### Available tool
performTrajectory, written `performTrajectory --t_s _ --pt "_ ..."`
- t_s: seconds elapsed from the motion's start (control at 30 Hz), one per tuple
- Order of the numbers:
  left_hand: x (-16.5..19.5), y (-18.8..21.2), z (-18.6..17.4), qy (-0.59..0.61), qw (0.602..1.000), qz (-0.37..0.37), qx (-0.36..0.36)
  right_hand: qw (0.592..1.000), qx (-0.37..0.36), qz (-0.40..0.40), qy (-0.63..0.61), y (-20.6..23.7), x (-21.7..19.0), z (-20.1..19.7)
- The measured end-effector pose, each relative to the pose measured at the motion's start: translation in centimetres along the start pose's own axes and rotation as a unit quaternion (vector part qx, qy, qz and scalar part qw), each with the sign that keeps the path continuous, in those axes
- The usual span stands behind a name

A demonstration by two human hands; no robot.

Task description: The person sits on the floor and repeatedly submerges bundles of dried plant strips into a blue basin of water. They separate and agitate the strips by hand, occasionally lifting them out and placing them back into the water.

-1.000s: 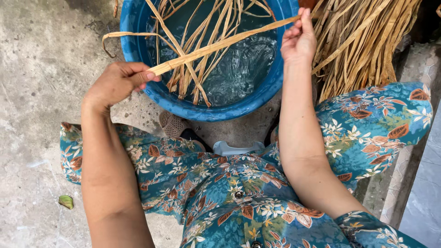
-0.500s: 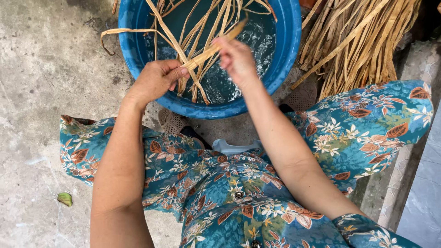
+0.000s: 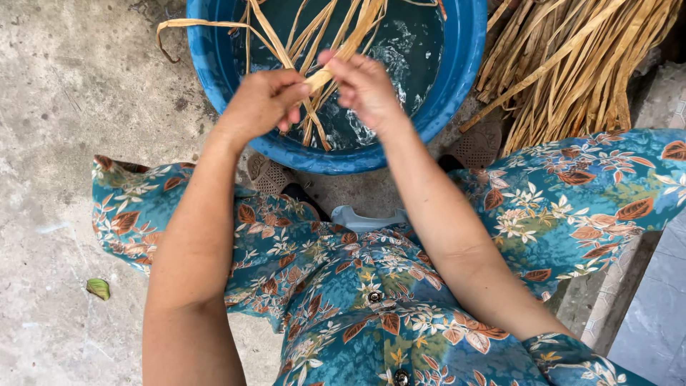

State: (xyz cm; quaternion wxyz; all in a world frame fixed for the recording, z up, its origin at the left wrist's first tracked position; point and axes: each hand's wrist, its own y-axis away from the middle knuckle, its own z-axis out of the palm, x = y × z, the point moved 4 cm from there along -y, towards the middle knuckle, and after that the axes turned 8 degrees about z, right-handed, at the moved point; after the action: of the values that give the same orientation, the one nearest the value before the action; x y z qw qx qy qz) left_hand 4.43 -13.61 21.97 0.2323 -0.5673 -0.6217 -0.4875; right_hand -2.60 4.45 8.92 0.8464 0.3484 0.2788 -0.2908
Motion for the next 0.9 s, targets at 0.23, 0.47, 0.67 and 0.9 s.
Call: performTrajectory --t_s 0.23,0.47,0.67,0.9 --pt "0.1 0.1 -0.2 -0.004 0.999 0.052 -0.016 0.968 0.162 -0.132 -0.142 0.5 -5.2 -7.8" --pt "-0.4 -1.1 0.6 -0.038 0.999 0.018 0.029 0.989 -0.027 -0.073 -0.126 -0.7 -1.0 -1.4" --pt "-1.0 -0.8 -0.2 0.058 0.991 0.119 -0.019 0.971 0.113 -0.198 -0.079 -0.3 -4.0 -6.5" --pt "-3.2 -1.2 -0.6 -0.027 0.997 -0.040 0.067 0.944 0.160 -0.284 0.042 1.1 -8.4 -9.1"
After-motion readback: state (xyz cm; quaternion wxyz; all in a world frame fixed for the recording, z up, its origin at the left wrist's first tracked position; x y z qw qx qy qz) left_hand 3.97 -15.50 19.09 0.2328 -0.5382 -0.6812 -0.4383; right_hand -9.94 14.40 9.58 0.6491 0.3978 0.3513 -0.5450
